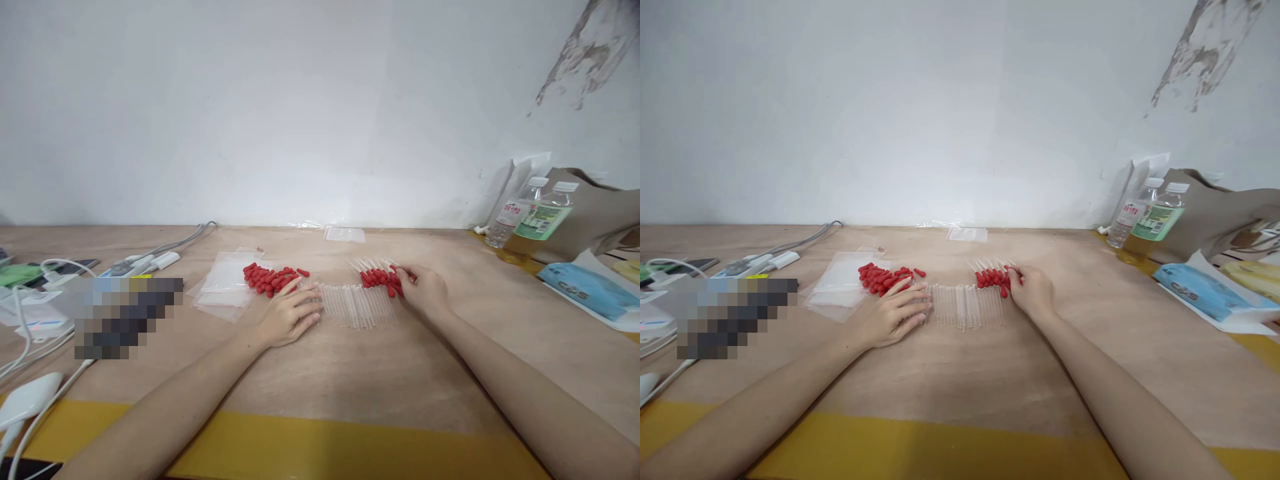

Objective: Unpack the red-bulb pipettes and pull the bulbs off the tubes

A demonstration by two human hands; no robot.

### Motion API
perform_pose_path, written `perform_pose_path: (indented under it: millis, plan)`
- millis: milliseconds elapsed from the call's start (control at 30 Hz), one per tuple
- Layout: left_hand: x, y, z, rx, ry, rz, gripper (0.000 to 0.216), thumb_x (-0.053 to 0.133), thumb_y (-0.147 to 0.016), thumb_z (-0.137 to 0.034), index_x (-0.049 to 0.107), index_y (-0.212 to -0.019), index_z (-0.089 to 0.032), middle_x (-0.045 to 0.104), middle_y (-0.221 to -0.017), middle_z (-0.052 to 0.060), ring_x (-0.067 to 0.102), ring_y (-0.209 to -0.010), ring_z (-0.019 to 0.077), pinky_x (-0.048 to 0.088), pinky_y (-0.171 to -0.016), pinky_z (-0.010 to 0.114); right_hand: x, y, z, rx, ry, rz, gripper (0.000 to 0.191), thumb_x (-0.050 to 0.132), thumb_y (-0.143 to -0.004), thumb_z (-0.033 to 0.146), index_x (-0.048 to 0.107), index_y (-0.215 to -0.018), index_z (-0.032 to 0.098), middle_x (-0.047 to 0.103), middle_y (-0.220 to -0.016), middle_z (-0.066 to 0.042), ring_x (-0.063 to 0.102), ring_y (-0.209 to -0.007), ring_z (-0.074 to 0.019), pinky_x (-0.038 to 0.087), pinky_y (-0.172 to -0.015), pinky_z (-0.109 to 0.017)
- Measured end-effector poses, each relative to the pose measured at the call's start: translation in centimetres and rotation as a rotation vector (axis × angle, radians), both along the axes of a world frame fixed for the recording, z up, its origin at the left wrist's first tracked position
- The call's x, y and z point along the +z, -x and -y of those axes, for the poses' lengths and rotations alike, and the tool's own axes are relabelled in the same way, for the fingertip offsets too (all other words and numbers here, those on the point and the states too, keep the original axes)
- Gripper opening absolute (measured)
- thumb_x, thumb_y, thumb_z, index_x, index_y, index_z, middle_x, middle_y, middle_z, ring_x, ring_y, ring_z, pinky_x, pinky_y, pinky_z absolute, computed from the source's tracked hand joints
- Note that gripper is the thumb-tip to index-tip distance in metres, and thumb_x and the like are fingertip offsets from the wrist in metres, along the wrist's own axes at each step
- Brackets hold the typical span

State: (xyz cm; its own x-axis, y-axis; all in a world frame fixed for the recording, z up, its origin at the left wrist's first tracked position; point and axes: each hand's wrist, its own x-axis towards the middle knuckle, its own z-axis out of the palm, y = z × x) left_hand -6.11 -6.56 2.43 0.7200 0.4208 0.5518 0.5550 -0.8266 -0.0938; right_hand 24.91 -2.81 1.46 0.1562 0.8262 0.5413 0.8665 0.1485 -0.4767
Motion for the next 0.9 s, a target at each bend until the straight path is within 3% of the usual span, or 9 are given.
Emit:
perform_pose_path:
  millis: [100, 300, 433, 600, 733, 900]
  plan:
    - [-0.2, -0.6, -0.2, 0.057, -0.085, 0.091, 0.026, 0.046, -0.085, -0.021, 0.059, -0.107, -0.02, 0.06, -0.111, 0.006, 0.042, -0.121, 0.0213, 0.031, -0.102, 0.045, 0.0, 0.8, 0.6, 0.073, -0.073, -0.132, 0.03, 0.042, -0.083, 0.035, 0.064, -0.1, 0.024, 0.067, -0.08, -0.003, 0.056, -0.066, -0.0154, 0.041, -0.059, -0.026]
    - [-0.7, -2.4, -0.4, 0.164, -0.22, 0.181, 0.036, 0.046, -0.085, -0.021, 0.049, -0.121, -0.02, 0.05, -0.126, 0.008, 0.035, -0.125, 0.0231, 0.032, -0.101, 0.044, -0.9, 4.5, 2.5, 0.567, -0.232, -0.101, 0.021, 0.048, -0.083, 0.028, 0.064, -0.096, 0.023, 0.065, -0.084, -0.003, 0.057, -0.076, -0.0164, 0.045, -0.067, -0.03]
    - [-0.6, -3.0, -0.3, 0.137, -0.216, 0.107, 0.027, 0.045, -0.086, -0.022, 0.056, -0.11, -0.021, 0.061, -0.112, 0.005, 0.048, -0.114, 0.021, 0.031, -0.1, 0.043, -0.9, 6.2, 3.6, 0.738, -0.249, -0.066, 0.02, 0.047, -0.085, 0.023, 0.062, -0.097, 0.024, 0.065, -0.083, -0.002, 0.056, -0.073, -0.0146, 0.045, -0.068, -0.029]
    - [-0.8, -3.2, -0.3, 0.164, -0.204, 0.085, 0.018, 0.045, -0.087, -0.022, 0.062, -0.085, -0.019, 0.067, -0.081, 0.001, 0.058, -0.087, 0.016, 0.035, -0.094, 0.04, 0.0, 6.9, 4.7, 0.706, -0.211, 0.122, 0.017, 0.05, -0.083, 0.028, 0.062, -0.092, 0.021, 0.064, -0.083, -0.003, 0.054, -0.076, -0.0156, 0.041, -0.069, -0.03]
    - [-1.0, -3.6, -0.2, 0.133, -0.233, 0.06, 0.016, 0.046, -0.086, -0.021, 0.061, -0.084, -0.018, 0.066, -0.081, 0.001, 0.056, -0.088, 0.0155, 0.034, -0.095, 0.04, -0.2, 7.9, 4.8, 0.572, -0.294, 0.324, 0.023, 0.056, -0.078, 0.038, 0.062, -0.088, 0.018, 0.064, -0.084, -0.005, 0.053, -0.08, -0.0181, 0.035, -0.074, -0.032]
    - [-1.0, -3.9, 0.1, 0.1, -0.217, 0.0, 0.018, 0.042, -0.086, -0.018, 0.06, -0.081, -0.017, 0.066, -0.083, 0.001, 0.056, -0.09, 0.0153, 0.032, -0.098, 0.041, -0.9, 8.7, 4.6, 0.596, -0.455, 0.471, 0.012, 0.05, -0.084, 0.023, 0.062, -0.084, 0.018, 0.062, -0.064, 0.0, 0.051, -0.069, -0.013, 0.03, -0.08, -0.033]
